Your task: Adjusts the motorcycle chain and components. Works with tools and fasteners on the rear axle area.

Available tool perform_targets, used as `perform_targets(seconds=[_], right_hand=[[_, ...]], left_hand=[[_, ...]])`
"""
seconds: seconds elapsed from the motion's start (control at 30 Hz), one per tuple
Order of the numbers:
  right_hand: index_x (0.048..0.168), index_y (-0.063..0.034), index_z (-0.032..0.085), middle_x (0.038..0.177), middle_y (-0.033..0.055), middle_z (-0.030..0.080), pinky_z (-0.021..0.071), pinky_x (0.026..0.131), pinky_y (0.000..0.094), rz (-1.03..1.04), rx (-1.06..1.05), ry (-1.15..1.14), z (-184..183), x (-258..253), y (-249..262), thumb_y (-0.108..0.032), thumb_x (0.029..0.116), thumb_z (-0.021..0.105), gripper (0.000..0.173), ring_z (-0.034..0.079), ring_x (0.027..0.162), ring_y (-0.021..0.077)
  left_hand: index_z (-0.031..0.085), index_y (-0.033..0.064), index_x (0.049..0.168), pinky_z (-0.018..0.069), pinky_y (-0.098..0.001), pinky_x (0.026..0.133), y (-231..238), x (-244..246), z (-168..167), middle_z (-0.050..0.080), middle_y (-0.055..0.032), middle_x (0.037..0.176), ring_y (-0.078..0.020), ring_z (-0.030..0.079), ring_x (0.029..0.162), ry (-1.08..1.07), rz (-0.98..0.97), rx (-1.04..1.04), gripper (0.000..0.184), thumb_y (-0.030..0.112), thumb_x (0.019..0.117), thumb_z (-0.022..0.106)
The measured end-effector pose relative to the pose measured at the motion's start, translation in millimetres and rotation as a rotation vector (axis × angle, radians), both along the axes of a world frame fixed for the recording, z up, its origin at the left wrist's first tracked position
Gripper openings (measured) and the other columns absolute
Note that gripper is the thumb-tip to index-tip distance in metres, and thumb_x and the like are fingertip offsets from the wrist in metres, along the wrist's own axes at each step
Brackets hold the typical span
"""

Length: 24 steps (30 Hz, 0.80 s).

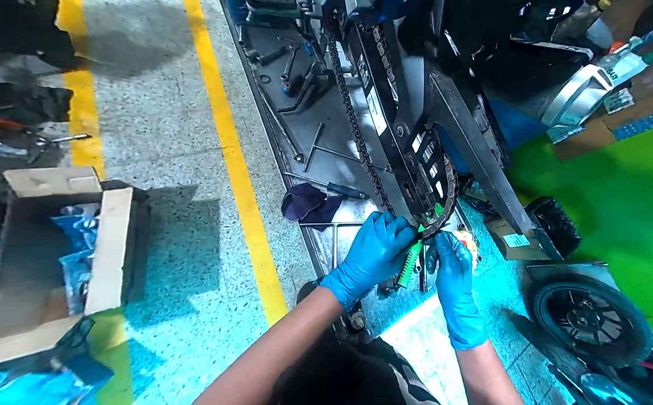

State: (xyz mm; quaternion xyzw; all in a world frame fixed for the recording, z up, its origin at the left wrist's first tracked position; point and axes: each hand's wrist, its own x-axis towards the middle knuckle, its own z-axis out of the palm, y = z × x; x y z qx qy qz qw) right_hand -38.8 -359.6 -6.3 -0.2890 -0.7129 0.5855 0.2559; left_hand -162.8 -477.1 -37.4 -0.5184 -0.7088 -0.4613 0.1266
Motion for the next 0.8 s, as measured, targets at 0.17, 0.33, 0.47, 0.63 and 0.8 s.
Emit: perform_targets(seconds=[0.17,0.33,0.47,0.63,0.8], right_hand=[[0.097,-0.0121,0.064,0.063,-0.0091,0.057,0.0512,0.050,0.0197,-0.056,0.135,0.155,-24.1,-7.6,-4.3,-0.022,0.1088,0.042,0.027,0.054,0.051,0.0015],[0.096,-0.0120,0.065,0.067,-0.0058,0.055,0.0494,0.052,0.0224,-0.081,0.103,0.125,-33.2,-0.1,-12.0,-0.023,0.1089,0.041,0.029,0.053,0.055,0.0048],[0.086,-0.0107,0.064,0.057,-0.0024,0.053,0.0485,0.044,0.0259,-0.096,-0.002,0.168,-23.8,-1.2,-16.5,-0.024,0.1094,0.036,0.039,0.051,0.045,0.0097],[0.090,-0.0066,0.068,0.059,-0.0045,0.057,0.0488,0.048,0.0219,-0.160,0.000,0.192,-21.8,0.3,-12.9,-0.017,0.1079,0.034,0.039,0.052,0.048,0.0054],[0.102,-0.0113,0.068,0.074,-0.0038,0.062,0.0540,0.061,0.0256,-0.053,-0.028,-0.006,-36.9,-9.3,-2.8,-0.022,0.1090,0.038,0.032,0.059,0.064,0.0063]], left_hand=[[0.075,0.0115,0.094,0.0485,-0.0423,0.081,2.9,6.4,5.2,0.068,-0.0061,0.090,-0.0245,0.063,0.086,-0.036,-0.050,0.029,0.011,0.016,0.0902,0.065],[0.075,0.0110,0.093,0.0502,-0.0443,0.080,5.6,3.2,2.0,0.070,-0.0066,0.090,-0.0252,0.065,0.085,-0.110,-0.048,-0.009,0.013,0.021,0.0897,0.067],[0.075,0.0126,0.093,0.0504,-0.0438,0.080,1.2,-0.8,6.8,0.069,-0.0051,0.090,-0.0243,0.064,0.085,-0.084,-0.041,-0.030,0.013,0.022,0.0903,0.066],[0.074,0.0143,0.091,0.0510,-0.0434,0.082,1.3,-5.3,8.6,0.070,-0.0034,0.091,-0.0236,0.065,0.087,-0.099,-0.024,-0.065,0.010,0.021,0.0910,0.067],[0.074,0.0145,0.094,0.0515,-0.0431,0.084,2.1,-5.7,6.1,0.071,-0.0035,0.094,-0.0235,0.066,0.090,-0.098,-0.026,-0.072,0.011,0.023,0.0919,0.068]])
